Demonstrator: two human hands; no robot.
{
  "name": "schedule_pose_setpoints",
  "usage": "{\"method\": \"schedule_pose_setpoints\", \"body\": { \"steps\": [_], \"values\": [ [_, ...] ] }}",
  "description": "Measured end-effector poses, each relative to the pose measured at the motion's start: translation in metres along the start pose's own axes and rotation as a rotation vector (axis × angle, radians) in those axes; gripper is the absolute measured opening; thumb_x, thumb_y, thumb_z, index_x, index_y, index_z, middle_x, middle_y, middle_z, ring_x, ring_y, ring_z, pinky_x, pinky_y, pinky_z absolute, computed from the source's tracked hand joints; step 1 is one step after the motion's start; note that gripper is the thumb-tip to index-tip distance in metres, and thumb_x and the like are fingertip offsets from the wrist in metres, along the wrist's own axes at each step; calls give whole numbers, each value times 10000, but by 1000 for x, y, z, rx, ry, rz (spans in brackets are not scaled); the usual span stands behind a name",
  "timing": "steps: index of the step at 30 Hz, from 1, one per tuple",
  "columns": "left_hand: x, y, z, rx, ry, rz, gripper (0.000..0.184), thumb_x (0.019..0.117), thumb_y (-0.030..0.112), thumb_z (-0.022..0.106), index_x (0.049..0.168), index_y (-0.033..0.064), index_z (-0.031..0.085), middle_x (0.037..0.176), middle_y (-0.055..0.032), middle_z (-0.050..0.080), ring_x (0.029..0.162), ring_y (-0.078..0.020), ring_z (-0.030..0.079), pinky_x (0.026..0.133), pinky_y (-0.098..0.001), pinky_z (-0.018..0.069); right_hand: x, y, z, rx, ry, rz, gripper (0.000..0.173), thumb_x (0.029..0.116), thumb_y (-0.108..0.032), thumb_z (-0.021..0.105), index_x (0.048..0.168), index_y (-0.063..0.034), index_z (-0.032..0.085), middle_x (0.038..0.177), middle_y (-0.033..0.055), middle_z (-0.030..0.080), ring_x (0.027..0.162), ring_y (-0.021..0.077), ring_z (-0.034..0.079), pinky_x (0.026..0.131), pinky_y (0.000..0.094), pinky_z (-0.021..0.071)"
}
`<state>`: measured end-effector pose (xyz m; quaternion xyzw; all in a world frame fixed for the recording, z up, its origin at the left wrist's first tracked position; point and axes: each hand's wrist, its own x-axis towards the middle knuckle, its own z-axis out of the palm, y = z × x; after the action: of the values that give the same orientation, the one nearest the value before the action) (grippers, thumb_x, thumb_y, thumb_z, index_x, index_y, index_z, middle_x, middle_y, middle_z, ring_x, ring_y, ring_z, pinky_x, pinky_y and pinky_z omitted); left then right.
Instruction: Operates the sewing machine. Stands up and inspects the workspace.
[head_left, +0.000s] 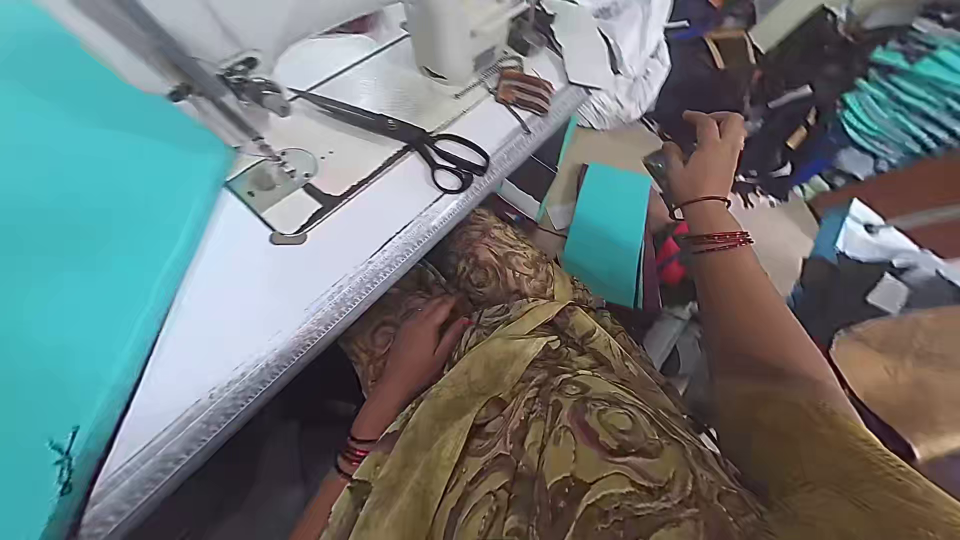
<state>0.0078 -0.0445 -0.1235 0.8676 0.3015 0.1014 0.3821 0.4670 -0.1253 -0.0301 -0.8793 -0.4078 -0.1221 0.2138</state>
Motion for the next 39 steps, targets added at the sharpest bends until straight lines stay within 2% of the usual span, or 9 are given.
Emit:
{"method": "schedule_pose_setpoints", "body": {
  "steps": [5, 9, 16, 24, 27, 29, 32, 35, 39],
  "values": [
    [10, 5, 21, -91, -261, 210, 449, 1070, 296, 430, 1365, 21, 628, 1205, -222, 699, 1083, -365, 688, 960, -555, 516, -65, 33, -33, 71, 7, 193, 449, 968, -206, 646, 1360, 11, 614, 1364, 325, 551, 1291, 468, 530, 1101, 566, 409],
    [26, 35, 22, -48, -488, 201, 487, 1084, 363, 410, 1424, 66, 592, 1354, -177, 652, 1275, -326, 613, 1103, -551, 432, -72, 40, -37, 139, -31, 162, 416, 976, -205, 643, 1338, -1, 632, 1344, 279, 591, 1278, 417, 562, 1108, 533, 427],
    [71, 88, 21, 139, -691, 14, 451, 1076, 279, 512, 1491, 103, 525, 1450, -187, 579, 1355, -375, 541, 1136, -609, 370, -24, 41, -9, 261, -233, 11, 369, 1015, -195, 609, 1315, 18, 642, 1281, 246, 647, 1187, 368, 632, 1042, 491, 488],
    [78, 87, 16, -53, -257, -26, 448, 1022, 333, 552, 1359, 54, 645, 1340, -160, 666, 1260, -340, 627, 1082, -592, 452, -47, -66, 74, 648, -1308, -531, 333, 1037, -191, 597, 1271, 31, 677, 1243, 223, 692, 1184, 324, 656, 1067, 517, 466],
    [79, 101, -20, -177, -346, -41, 359, 930, 242, 657, 1217, 33, 713, 1240, -134, 705, 1170, -279, 670, 1024, -523, 520, -64, -102, 113, 777, -1605, -681, 401, 1043, -174, 584, 1395, 18, 600, 1366, 230, 636, 1304, 332, 592, 1129, 519, 408],
    [84, 129, -56, -358, -517, -70, 394, 907, 114, 636, 1238, -99, 642, 1287, -244, 644, 1224, -331, 618, 1073, -516, 467, -73, -124, 135, 808, -1831, -677, 437, 1069, -157, 532, 1462, 33, 523, 1467, 243, 556, 1402, 342, 505, 1187, 502, 340],
    [102, 150, -82, -509, -647, -66, 588, 989, 288, 554, 1356, -170, 521, 1405, -301, 553, 1328, -313, 550, 1135, -467, 410, -68, -139, 167, 741, -1962, -711, 468, 1098, -235, 478, 1470, 46, 510, 1509, 263, 507, 1457, 378, 432, 1214, 542, 273],
    [132, 142, -82, -664, -581, -83, 556, 1019, 344, 522, 1213, -167, 627, 1315, -253, 619, 1277, -200, 570, 1121, -368, 422, -37, -141, 171, 510, -2022, -684, 501, 1088, -327, 496, 1367, 77, 596, 1442, 279, 560, 1404, 398, 484, 1166, 585, 312],
    [189, 106, -76, -790, -477, 48, 257, 1026, 256, 570, 880, 83, 694, 1110, 0, 670, 1156, -7, 560, 1015, -197, 451, -5, -123, 168, 300, -1855, -669, 413, 1053, -243, 562, 1180, 141, 645, 1207, 346, 640, 1172, 502, 601, 987, 666, 428]
  ]
}}
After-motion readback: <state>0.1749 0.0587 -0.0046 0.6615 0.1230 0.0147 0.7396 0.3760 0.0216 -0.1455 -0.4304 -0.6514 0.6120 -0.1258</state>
